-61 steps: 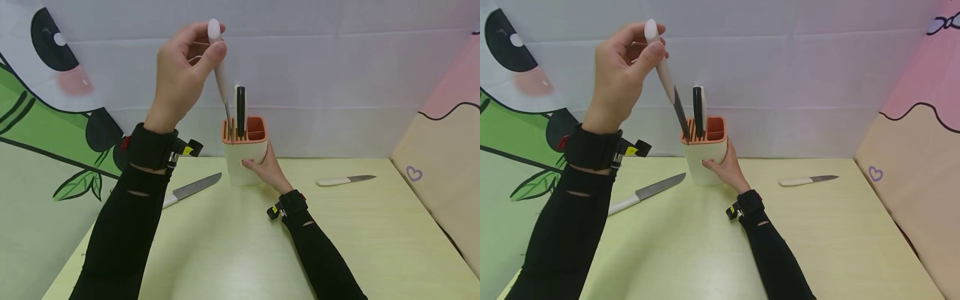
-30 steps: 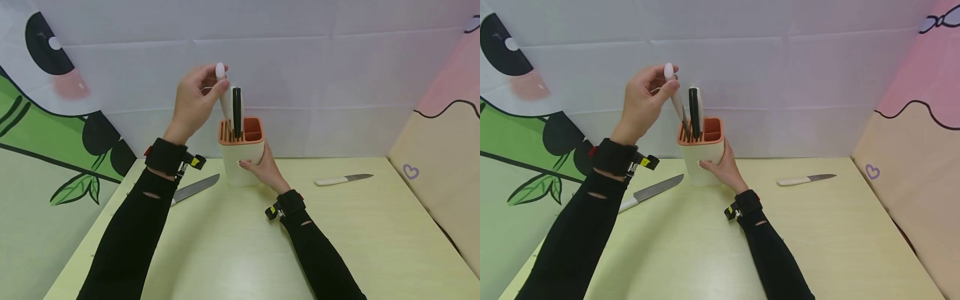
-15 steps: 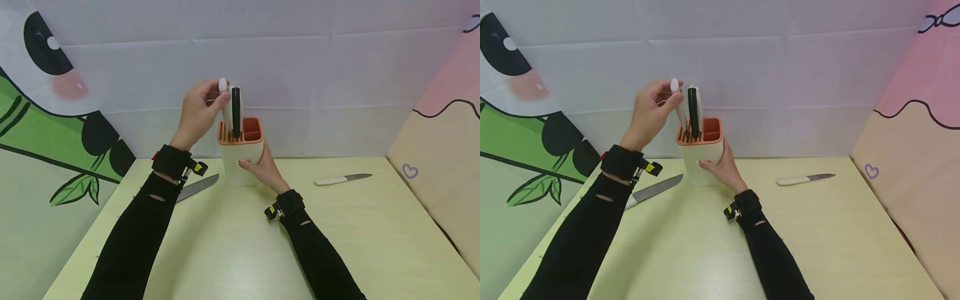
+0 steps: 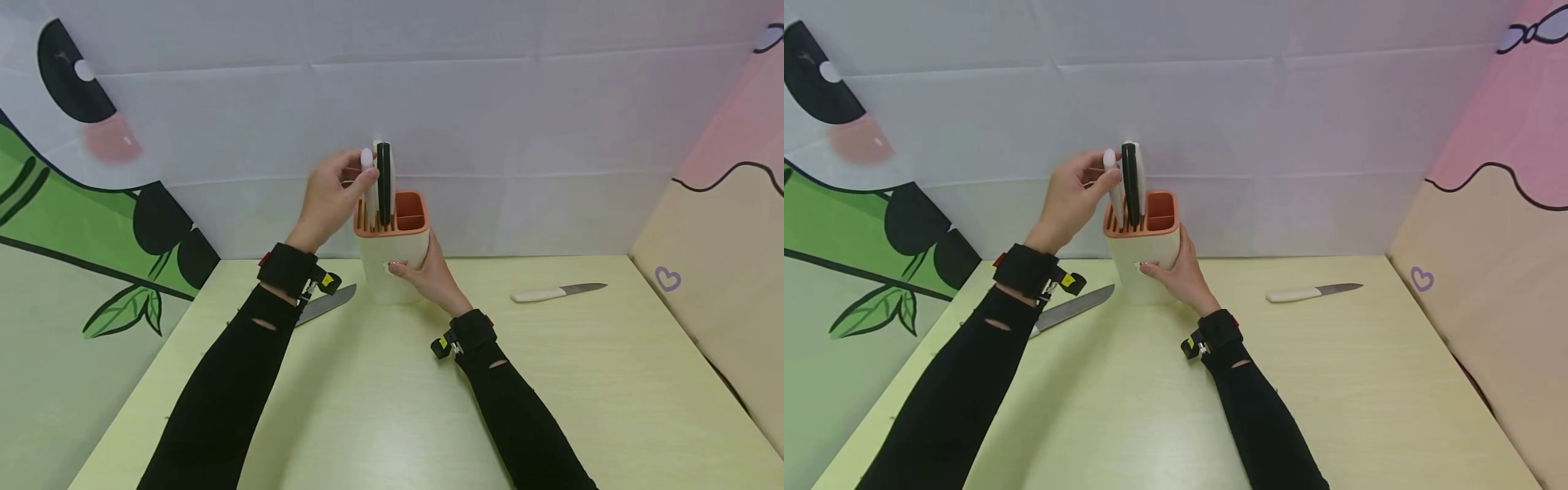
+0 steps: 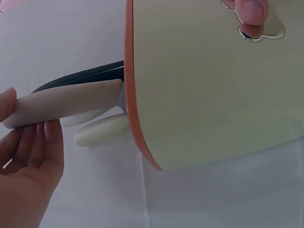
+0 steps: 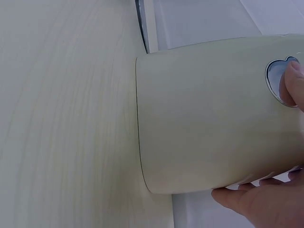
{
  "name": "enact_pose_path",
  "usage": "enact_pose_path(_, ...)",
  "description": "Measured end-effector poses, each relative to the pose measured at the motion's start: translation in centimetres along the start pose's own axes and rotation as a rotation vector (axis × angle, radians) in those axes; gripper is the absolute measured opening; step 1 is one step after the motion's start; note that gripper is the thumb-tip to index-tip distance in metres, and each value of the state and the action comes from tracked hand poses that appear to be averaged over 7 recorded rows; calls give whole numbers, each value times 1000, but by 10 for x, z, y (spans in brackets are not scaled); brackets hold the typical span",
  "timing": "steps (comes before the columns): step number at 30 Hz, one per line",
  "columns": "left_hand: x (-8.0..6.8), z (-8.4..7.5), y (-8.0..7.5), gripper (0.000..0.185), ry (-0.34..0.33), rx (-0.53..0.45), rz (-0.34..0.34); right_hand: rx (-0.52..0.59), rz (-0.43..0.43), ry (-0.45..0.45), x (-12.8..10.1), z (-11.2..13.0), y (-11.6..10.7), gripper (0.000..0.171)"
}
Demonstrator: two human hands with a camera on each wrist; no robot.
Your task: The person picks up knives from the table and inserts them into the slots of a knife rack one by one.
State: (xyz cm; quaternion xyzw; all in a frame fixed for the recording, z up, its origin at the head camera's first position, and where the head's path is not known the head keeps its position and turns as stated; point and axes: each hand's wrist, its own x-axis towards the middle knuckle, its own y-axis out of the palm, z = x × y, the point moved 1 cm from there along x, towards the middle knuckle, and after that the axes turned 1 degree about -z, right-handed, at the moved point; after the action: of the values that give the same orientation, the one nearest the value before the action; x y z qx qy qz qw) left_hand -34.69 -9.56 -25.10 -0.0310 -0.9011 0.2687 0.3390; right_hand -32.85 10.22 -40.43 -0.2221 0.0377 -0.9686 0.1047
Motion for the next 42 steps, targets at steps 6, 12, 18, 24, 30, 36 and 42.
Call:
enact_pose_path(6, -3, 7, 1, 40, -28, -13, 6, 14, 8, 4, 1, -1, 0, 93)
enact_pose_path(12, -2, 9, 2, 42, -43, -17, 9, 9, 5, -1, 1, 0, 0, 93)
enact_pose_path(18, -3, 11, 3, 45, -59, -23, 15, 12, 3, 4, 1, -2, -1, 92)
enact_pose_path(24, -6, 14, 4, 50, -48, -29, 26, 22, 5, 6, 0, -3, 0, 91)
enact_pose_path(30, -10, 16, 3, 54, -40, -48, 30, 13, 7, 18, 0, -2, 0, 92)
enact_pose_path(36, -16, 19, 2, 60, -67, -107, 2, -24, 39, 47, 2, -5, -5, 99)
enact_pose_path(42, -32, 21, 2, 63, -65, -114, -77, -211, 41, 159, -3, -15, -24, 116)
